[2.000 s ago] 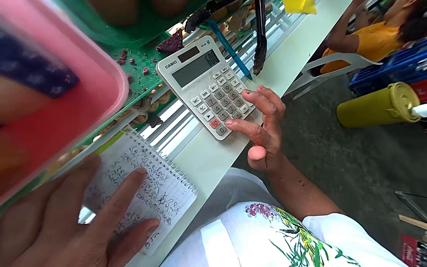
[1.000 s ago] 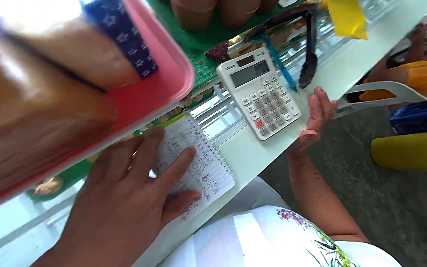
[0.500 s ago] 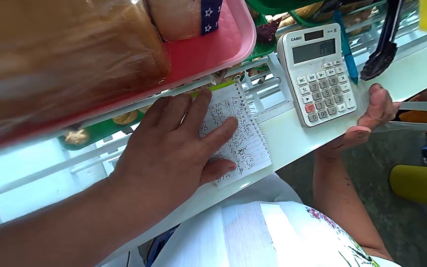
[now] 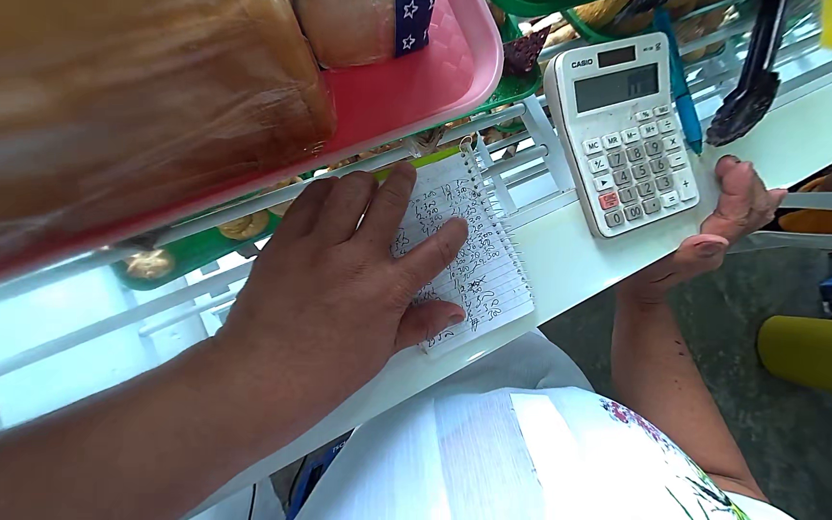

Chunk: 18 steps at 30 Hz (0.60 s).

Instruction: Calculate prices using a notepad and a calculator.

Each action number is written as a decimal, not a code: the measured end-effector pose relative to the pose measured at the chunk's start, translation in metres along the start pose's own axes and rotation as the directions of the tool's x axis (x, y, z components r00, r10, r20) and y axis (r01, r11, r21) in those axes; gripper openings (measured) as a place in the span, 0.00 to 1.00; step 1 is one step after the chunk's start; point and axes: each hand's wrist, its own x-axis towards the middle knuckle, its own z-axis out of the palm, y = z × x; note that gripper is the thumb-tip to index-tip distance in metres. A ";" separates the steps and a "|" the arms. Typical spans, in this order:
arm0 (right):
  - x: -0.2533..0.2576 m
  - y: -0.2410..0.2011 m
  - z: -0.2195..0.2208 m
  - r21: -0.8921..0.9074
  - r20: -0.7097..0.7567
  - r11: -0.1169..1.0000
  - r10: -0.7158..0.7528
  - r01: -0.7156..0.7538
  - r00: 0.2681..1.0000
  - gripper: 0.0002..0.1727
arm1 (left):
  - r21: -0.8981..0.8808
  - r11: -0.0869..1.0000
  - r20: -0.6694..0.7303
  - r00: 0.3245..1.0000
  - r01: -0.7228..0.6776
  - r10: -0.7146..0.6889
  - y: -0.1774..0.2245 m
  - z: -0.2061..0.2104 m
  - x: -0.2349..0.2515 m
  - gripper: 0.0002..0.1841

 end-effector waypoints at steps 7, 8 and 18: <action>-0.001 0.002 0.001 -0.007 -0.009 1.000 -0.021 0.021 1.000 0.49 | -0.009 1.000 -0.010 1.000 -0.001 0.001 0.000 0.000 0.000 0.35; 0.000 0.002 0.001 -0.006 -0.009 1.000 -0.022 0.022 1.000 0.49 | -0.013 1.000 -0.011 1.000 -0.002 0.002 0.000 0.000 0.000 0.35; -0.003 0.006 0.001 0.027 -0.012 0.999 -0.028 0.028 1.000 0.48 | -0.006 0.996 -0.050 0.994 -0.092 0.092 0.001 0.002 -0.001 0.35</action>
